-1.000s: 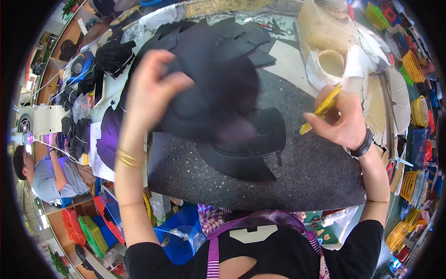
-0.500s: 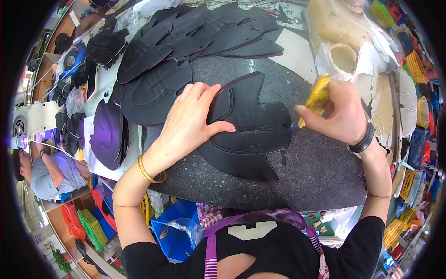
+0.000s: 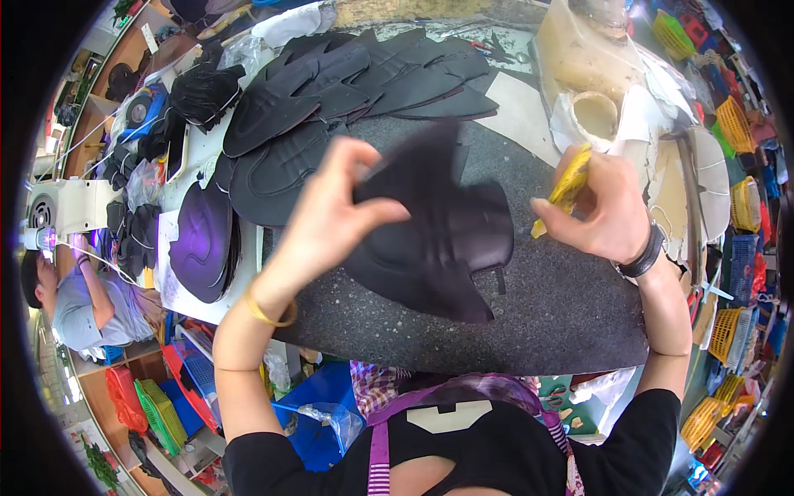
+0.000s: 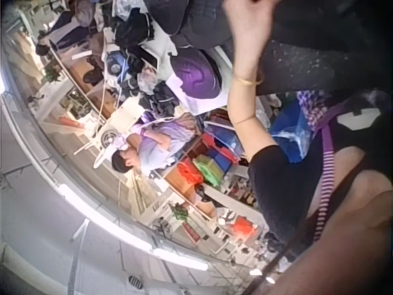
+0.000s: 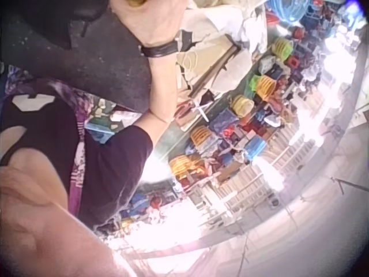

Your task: The person applies glue to black shoe components with an applicator, cuts a black strap into segments using scissors, and attaches the cut pieces onto the shoe components by hand.

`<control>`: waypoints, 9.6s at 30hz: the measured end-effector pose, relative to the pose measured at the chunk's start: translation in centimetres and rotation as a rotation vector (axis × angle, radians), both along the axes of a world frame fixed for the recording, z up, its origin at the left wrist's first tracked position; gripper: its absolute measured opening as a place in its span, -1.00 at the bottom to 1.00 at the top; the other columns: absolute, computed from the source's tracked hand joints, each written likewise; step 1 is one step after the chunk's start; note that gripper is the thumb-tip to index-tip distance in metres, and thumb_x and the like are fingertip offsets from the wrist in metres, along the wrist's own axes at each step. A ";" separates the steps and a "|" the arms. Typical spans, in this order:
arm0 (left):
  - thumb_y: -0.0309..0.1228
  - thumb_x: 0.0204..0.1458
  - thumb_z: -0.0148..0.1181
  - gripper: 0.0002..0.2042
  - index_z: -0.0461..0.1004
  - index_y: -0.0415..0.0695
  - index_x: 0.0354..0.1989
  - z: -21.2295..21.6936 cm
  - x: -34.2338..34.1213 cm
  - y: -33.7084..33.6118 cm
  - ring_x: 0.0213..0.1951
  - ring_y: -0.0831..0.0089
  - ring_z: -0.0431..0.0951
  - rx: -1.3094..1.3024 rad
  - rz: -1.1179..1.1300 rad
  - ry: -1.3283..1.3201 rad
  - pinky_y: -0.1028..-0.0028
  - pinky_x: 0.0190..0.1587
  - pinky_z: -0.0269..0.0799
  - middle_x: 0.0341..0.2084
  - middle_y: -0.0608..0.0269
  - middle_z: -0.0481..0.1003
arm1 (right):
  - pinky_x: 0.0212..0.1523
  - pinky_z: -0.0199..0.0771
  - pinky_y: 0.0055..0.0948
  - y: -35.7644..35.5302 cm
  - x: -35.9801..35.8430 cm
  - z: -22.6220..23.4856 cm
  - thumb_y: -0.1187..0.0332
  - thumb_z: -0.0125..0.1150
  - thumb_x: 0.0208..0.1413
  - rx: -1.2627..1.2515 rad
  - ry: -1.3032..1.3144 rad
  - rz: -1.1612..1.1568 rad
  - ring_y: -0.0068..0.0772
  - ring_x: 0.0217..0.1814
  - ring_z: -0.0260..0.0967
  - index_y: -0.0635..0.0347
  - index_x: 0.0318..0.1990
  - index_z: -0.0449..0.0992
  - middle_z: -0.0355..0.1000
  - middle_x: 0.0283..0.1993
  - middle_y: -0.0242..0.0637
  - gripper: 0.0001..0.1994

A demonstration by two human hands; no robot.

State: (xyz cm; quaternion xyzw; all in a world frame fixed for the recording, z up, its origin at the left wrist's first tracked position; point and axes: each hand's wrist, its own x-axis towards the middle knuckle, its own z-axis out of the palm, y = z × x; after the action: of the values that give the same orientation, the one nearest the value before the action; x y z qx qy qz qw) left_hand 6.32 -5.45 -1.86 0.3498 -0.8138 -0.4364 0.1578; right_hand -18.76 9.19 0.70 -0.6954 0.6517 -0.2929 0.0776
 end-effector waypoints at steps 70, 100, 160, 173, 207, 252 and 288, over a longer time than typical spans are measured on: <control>-0.24 -0.04 0.23 -0.64 0.38 -0.14 -0.11 -1.3 29.5 -4.5 -0.27 0.49 0.43 0.686 0.969 0.715 0.59 -0.25 0.36 -0.30 0.31 0.46 | 0.14 0.17 -0.15 -15.6 31.3 -7.6 0.36 -0.10 0.02 -0.610 0.577 0.603 0.03 0.16 0.18 0.22 0.10 0.29 0.21 0.14 0.05 -0.57; -0.41 -0.55 0.51 -0.13 0.19 -0.22 0.09 7.1 6.5 6.6 0.01 0.15 0.39 -0.536 -0.224 0.183 0.32 0.09 0.24 -0.09 0.09 0.38 | 0.24 0.08 -0.26 1.5 10.0 -1.4 0.38 0.32 -0.17 0.152 -0.473 0.647 -0.02 0.28 0.01 0.25 0.20 0.06 0.04 0.24 0.00 -0.25; -0.26 -0.32 0.42 -0.46 0.36 -0.23 -0.15 -1.3 1.3 1.4 -0.21 0.32 0.40 -0.433 -0.010 0.018 0.44 -0.12 0.31 -0.24 0.13 0.37 | -0.72 0.09 -0.68 0.3 -0.1 -2.7 0.34 0.36 -0.22 -0.012 -0.388 -0.126 -0.72 -0.78 0.14 0.23 -0.60 0.37 0.19 -0.80 -0.50 -0.75; -0.19 -0.29 0.37 -0.38 0.32 -0.21 -0.02 0.1 1.8 0.7 -0.10 0.21 0.32 -0.517 -0.055 -0.094 0.33 -0.06 0.29 -0.12 0.08 0.32 | -0.59 0.16 -0.71 0.6 1.3 -2.0 0.43 0.29 -0.08 0.242 -0.508 -0.151 -0.78 -0.59 0.21 0.23 -0.49 0.39 0.34 -0.59 -0.51 -0.84; -0.09 -0.39 0.40 -0.22 0.24 -0.32 0.00 -2.0 1.6 1.9 -0.05 0.08 0.27 -0.541 -0.123 -0.168 0.25 -0.02 0.24 -0.08 -0.03 0.29 | -0.66 0.14 -0.68 1.5 2.0 -2.6 0.40 0.34 -0.14 0.160 -0.274 -0.070 -0.74 -0.64 0.23 0.24 -0.58 0.35 0.31 -0.68 -0.46 -0.77; -0.10 -0.39 0.38 -0.23 0.26 -0.37 -0.01 -1.0 1.7 2.3 -0.12 0.11 0.34 -0.439 -0.094 -0.263 0.32 -0.02 0.27 -0.15 -0.01 0.32 | -0.67 0.23 -0.43 0.1 2.1 -2.3 0.18 0.41 -0.23 -0.023 -0.145 -0.040 -0.22 -0.74 0.25 0.33 -0.69 0.30 0.23 -0.75 -0.15 -0.57; -0.13 -0.16 0.24 -0.34 0.21 -0.16 0.12 -1.8 -3.5 -4.4 0.21 0.11 0.13 -0.658 -0.492 -0.150 0.27 0.21 0.06 0.12 0.06 0.23 | -0.65 0.28 -0.35 -4.3 3.7 -1.9 0.09 0.36 -0.18 -0.051 -0.182 -0.097 -0.10 -0.71 0.32 0.40 -0.70 0.37 0.28 -0.76 -0.04 -0.52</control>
State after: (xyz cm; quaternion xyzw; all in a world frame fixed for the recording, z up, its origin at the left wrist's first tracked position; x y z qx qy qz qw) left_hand 2.79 -9.88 -3.63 0.1067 -0.9784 -0.1509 0.0925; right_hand -15.04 4.87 -1.21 -0.6354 0.6671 -0.3746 0.1044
